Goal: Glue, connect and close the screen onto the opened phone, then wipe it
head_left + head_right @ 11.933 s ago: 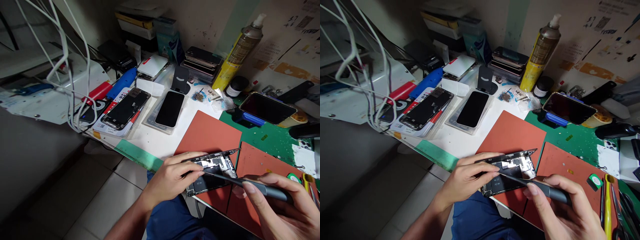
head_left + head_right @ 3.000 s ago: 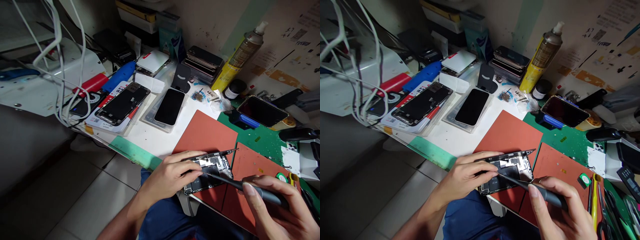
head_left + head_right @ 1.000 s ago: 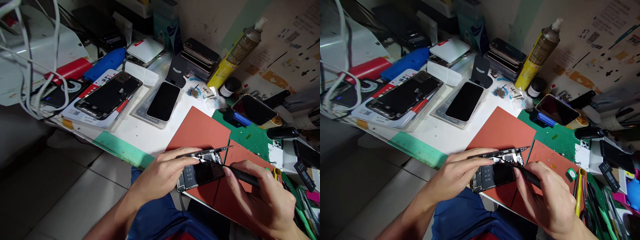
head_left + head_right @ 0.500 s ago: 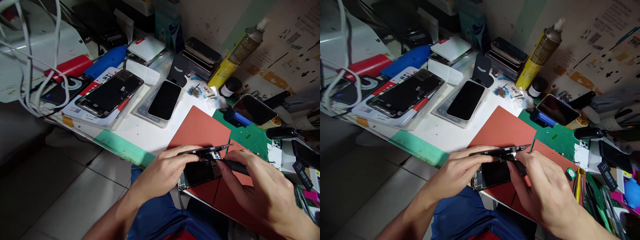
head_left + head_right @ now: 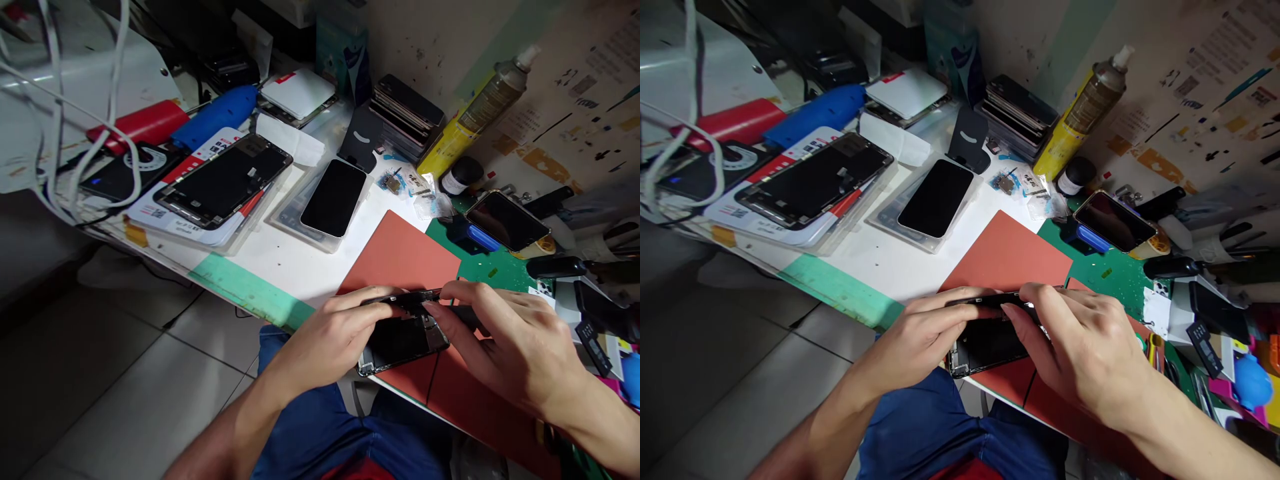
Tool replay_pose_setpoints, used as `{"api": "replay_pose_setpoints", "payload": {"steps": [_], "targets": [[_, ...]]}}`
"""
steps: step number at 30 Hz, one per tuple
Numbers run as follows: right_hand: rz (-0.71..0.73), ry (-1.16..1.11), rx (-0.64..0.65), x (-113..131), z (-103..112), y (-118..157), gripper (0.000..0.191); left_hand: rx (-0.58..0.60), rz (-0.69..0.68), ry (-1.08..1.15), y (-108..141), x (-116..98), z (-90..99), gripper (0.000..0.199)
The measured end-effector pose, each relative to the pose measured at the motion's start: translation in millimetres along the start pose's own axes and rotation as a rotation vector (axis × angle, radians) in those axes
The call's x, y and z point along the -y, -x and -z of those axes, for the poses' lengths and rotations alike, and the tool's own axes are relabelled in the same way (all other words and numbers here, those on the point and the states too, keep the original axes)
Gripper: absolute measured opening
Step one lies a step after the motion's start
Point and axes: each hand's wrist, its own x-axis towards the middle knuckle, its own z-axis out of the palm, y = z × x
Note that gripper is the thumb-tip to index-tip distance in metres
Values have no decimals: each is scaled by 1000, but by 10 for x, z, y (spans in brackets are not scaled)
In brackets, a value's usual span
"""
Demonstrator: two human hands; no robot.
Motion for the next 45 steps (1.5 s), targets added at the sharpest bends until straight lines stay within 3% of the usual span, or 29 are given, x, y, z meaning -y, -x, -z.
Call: {"api": "replay_pose_setpoints", "payload": {"steps": [13, 33, 40, 45], "targets": [[11, -142, 53, -45, 35, -34, 15, 5, 13, -15, 46, 31, -19, 35], [39, -111, 36, -86, -3, -13, 13, 29, 28, 12, 41, 41, -18, 36], [-35, -37, -33, -57, 199, 184, 10, 0, -25, 55, 46, 63, -31, 39], [-80, -32, -80, -128, 95, 302, 16, 16, -15, 80, 24, 52, -13, 43]]}}
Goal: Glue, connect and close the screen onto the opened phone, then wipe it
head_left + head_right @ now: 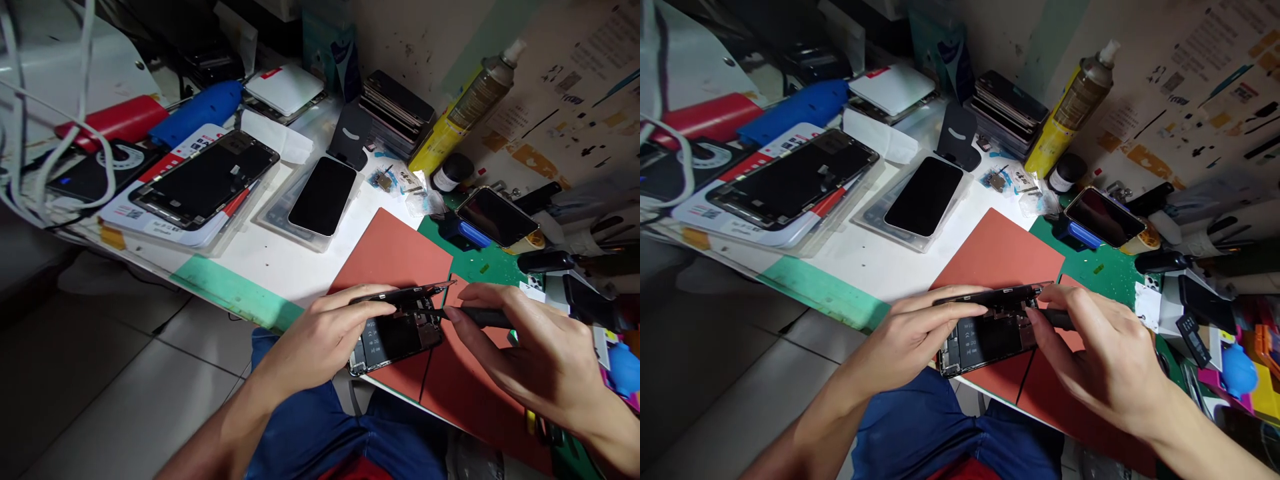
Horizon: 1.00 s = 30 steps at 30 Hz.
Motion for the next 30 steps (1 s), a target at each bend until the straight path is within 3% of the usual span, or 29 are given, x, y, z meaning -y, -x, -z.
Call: {"api": "replay_pose_setpoints", "payload": {"steps": [25, 30], "targets": [[-58, -86, -5, -23, -40, 60, 14, 1, 22, -36, 16, -5, 13, 44], [-37, -122, 66, -11, -6, 83, 18, 1, 24, -31, 26, 5, 11, 46]]}}
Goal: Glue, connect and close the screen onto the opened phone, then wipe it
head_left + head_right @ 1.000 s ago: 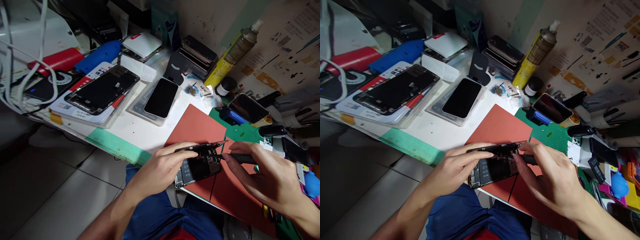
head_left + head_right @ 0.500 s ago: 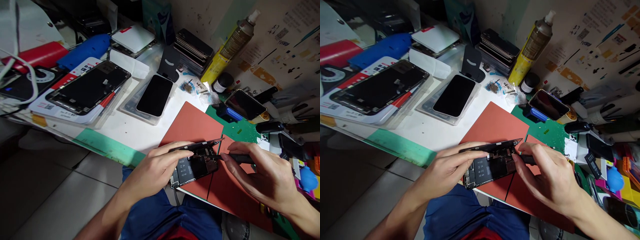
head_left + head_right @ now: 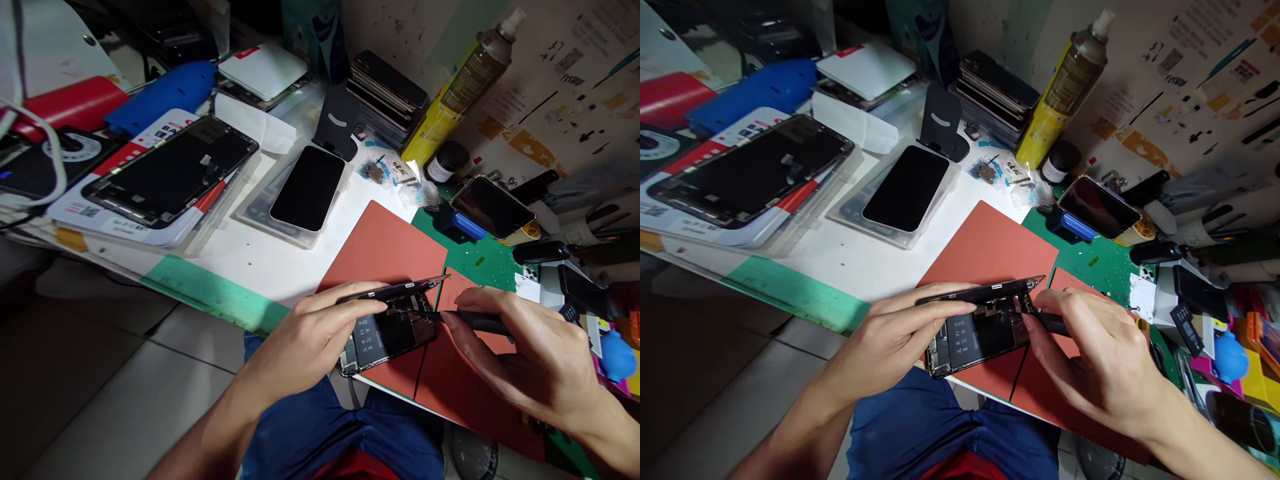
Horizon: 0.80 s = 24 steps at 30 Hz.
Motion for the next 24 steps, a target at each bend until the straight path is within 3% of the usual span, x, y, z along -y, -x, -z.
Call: {"api": "replay_pose_setpoints", "payload": {"steps": [5, 12, 17, 24], "targets": [[25, -56, 154, 8, 101, 0, 28, 13, 14, 14, -17, -14, 9, 46], [31, -122, 259, -11, 188, -139, 30, 21, 10, 16, -27, -30, 21, 45], [92, -13, 162, -21, 134, -207, 20, 10, 0, 12, -31, -26, 20, 43], [109, -12, 128, -36, 73, -214, 18, 8, -2, -5, -36, -36, 25, 43]]}}
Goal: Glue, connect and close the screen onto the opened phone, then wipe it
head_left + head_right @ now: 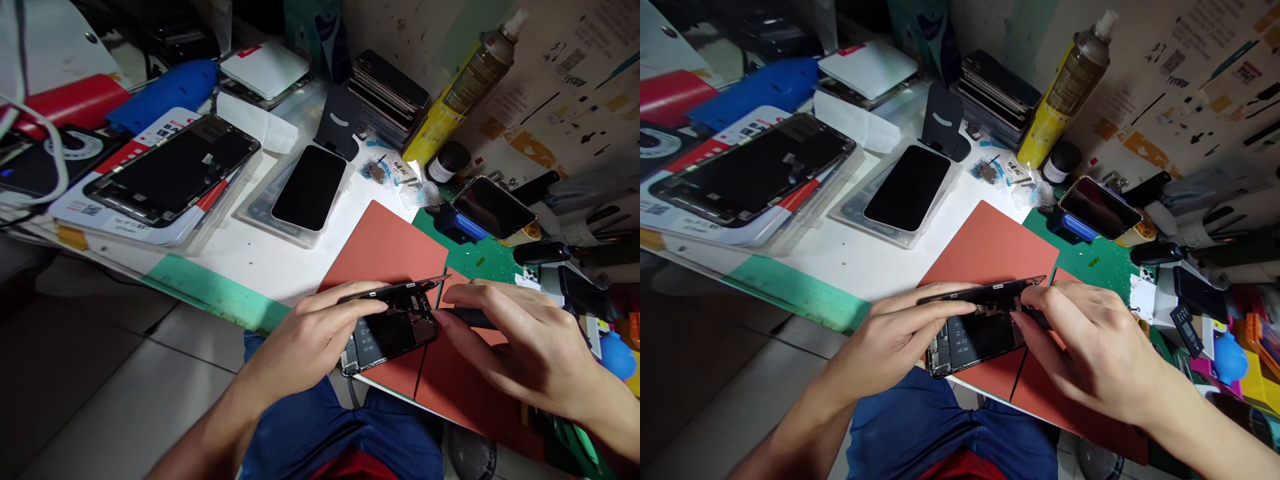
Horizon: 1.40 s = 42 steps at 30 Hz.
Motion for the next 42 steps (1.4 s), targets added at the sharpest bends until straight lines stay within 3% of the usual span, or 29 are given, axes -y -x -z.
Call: {"api": "replay_pose_setpoints", "payload": {"steps": [42], "targets": [[-35, 93, -115, 15, -51, -11, 22, -19, -29, 17, -18, -10, -2, 42]]}}
